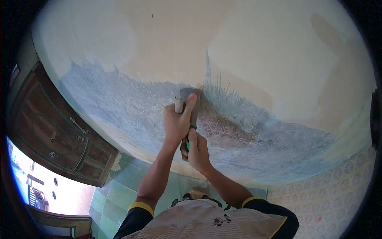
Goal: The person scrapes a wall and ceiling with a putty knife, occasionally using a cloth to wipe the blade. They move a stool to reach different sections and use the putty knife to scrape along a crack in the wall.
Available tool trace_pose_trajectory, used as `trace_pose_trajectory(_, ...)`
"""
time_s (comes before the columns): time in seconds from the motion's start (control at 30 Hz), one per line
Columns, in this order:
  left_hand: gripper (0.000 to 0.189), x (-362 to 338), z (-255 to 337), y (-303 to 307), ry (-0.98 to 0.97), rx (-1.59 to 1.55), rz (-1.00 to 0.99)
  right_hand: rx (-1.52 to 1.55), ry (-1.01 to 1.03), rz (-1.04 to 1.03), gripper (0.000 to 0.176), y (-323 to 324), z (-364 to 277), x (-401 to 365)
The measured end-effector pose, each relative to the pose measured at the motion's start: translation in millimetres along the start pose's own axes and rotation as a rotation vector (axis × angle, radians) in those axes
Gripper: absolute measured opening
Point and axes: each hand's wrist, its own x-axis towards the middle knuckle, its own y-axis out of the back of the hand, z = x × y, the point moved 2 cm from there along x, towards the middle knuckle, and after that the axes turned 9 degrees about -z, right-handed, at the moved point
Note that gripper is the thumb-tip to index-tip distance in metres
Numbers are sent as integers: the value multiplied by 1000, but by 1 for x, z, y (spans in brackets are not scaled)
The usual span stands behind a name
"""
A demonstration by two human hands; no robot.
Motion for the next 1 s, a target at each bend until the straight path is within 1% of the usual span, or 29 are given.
trace_pose_trajectory(0.03, 55, 0, -9, -1, -15, 91, 11, -55, 25, 48, 51, 3, 2, -2)
trace_pose_trajectory(0.07, 58, 0, -12, -5, -79, 29, 39, -59, 17, 41, 51, 5, -4, -3)
trace_pose_trajectory(0.1, 58, 5, -5, -5, -81, 30, 45, -37, -17, 23, 50, 5, -17, -1)
trace_pose_trajectory(0.17, 59, 12, 17, -4, -36, 26, 31, -7, -60, 10, 49, 3, -26, 2)
trace_pose_trajectory(0.2, 60, 14, 27, -3, -12, -33, -8, 9, -12, -13, 49, 1, -29, 6)
trace_pose_trajectory(0.23, 60, 14, 19, -5, -18, -33, -6, 20, 38, -38, 50, 1, -32, 10)
trace_pose_trajectory(0.27, 60, 11, 5, -6, -76, 39, 28, 19, 45, -44, 50, 3, -27, 8)
trace_pose_trajectory(0.3, 59, 5, -1, -6, -129, 110, 63, -29, 5, 1, 51, 7, -16, 0)
trace_pose_trajectory(0.33, 60, -2, -5, -10, -118, 93, 74, -77, -41, 47, 52, 11, -8, -6)
trace_pose_trajectory(0.37, 60, 1, 1, -10, -118, 96, 76, -75, -42, 44, 52, 13, -15, -4)
trace_pose_trajectory(0.43, 60, 10, 26, -9, -83, 103, 104, -62, -30, -27, 52, 11, -38, 4)
trace_pose_trajectory(0.47, 60, 14, 34, -9, -19, 2, 69, -5, 18, -72, 51, 5, -48, 10)
trace_pose_trajectory(0.5, 60, 9, 27, -9, -11, 3, 64, -1, 13, -65, 51, 4, -41, 4)
trace_pose_trajectory(0.57, 60, 0, 10, -7, -45, 154, 90, 1, -39, -12, 51, 6, -20, -5)
trace_pose_trajectory(0.6, 60, -6, 6, -9, -97, 144, 76, -59, -58, 12, 51, 9, -16, -10)
trace_pose_trajectory(0.63, 60, -3, 4, -9, -101, 147, 76, -57, -55, 9, 51, 13, -14, -8)
trace_pose_trajectory(0.7, 59, 7, 34, -13, -85, 18, 94, -46, -27, -35, 51, 11, -40, 1)
trace_pose_trajectory(0.73, 58, 13, 44, -12, -73, -1, 78, -72, 64, -64, 51, 5, -54, 7)
trace_pose_trajectory(0.77, 58, 10, 39, -12, -68, -2, 84, -72, 57, -68, 51, 6, -51, 2)
trace_pose_trajectory(0.87, 58, 0, 16, -13, -127, 102, 92, -62, -72, -32, 51, 12, -39, -11)
trace_pose_trajectory(0.93, 60, 6, 13, -15, -127, 92, 113, -75, -63, -49, 51, 17, -45, -8)
trace_pose_trajectory(0.97, 61, 8, 20, -17, -115, 77, 119, -86, -60, -49, 51, 15, -53, -7)
trace_pose_trajectory(1.0, 62, 10, 38, -19, -107, -44, 102, -31, -29, -65, 50, 9, -65, -3)
